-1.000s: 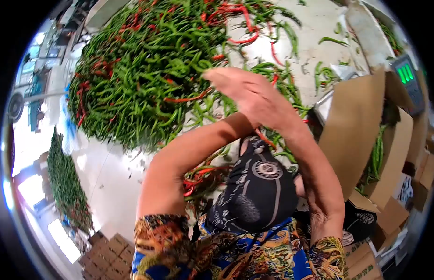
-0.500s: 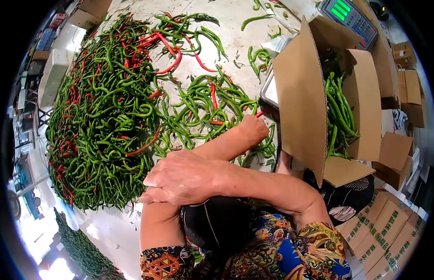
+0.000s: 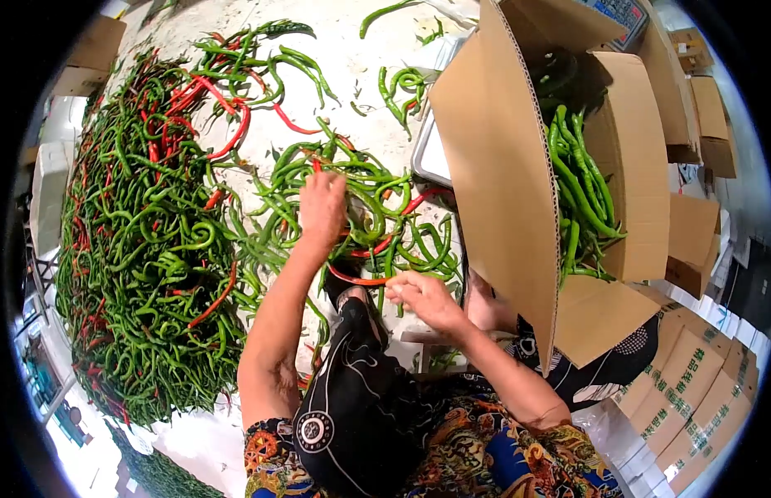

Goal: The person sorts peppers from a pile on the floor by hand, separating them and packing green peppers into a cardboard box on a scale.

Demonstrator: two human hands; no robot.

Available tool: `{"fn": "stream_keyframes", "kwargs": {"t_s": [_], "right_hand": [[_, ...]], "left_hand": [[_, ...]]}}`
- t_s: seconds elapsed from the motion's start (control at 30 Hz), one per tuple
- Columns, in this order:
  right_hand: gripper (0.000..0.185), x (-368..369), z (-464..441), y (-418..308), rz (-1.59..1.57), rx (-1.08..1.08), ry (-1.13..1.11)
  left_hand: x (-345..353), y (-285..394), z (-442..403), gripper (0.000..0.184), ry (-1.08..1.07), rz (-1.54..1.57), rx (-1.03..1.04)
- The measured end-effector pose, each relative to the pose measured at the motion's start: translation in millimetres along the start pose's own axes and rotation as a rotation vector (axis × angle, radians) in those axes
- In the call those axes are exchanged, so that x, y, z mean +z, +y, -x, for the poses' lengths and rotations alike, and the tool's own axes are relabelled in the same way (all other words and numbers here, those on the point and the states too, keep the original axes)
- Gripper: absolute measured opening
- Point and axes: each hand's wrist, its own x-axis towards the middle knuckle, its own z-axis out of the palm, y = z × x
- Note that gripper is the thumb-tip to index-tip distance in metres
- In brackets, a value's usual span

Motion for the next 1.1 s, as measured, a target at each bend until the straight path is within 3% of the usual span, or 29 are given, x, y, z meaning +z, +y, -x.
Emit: {"fn": "stream_keyframes", "kwargs": {"t_s": [0.13, 0.27, 0.33, 0.4, 0.47, 0.5, 0.6, 0.77, 0.87, 1.1], "right_hand": [[0.028, -10.3, -5.6, 15.3, 0.054, 0.082, -0.031], [0.029, -17.1, -18.7, 24.8, -0.024, 0.052, 0.028], [0.031, -21.0, -23.0, 24.9, -0.026, 0.047, 0.009], [0.033, -22.2, -26.4, 27.5, -0.038, 0.038, 0.007], [0.035, -24.1, -30.7, 28.0, -0.032, 0.047, -0.003], [0.036, -24.4, -31.1, 24.3, -0.043, 0.056, -0.008], [0.037, -23.6, -31.3, 20.9, -0.052, 0.055, -0.026], [0.035, -21.9, -27.3, 15.3, -0.044, 0.033, -0.034], [0.036, -19.7, -26.8, 12.1, -0.063, 0.045, -0.043], [0.037, -18.1, -27.6, 11.4, -0.066, 0.076, -0.080]], "left_hand": [[25.8, -34.8, -29.9, 0.035, 0.084, -0.181, -0.031], [21.7, -42.2, -30.2, 0.018, -0.101, -0.193, 0.004], [22.2, -45.5, -23.7, 0.011, -0.044, -0.101, -0.009], [14.3, -52.2, -11.7, 0.009, -0.121, 0.185, -0.116], [-7.0, -49.3, -0.3, 0.013, -0.337, 0.836, -0.542], [-9.6, -55.1, 8.1, 0.018, -0.380, 0.989, -0.579], [-42.2, -37.6, 21.5, 0.023, -0.387, 1.510, -1.023], [-62.7, -19.3, 65.8, 0.054, -0.442, 1.902, -1.098], [-74.0, -7.1, 84.6, 0.052, -0.354, 2.039, -1.172], [-61.1, 12.4, 89.2, 0.034, -0.441, 2.185, -1.069]]}}
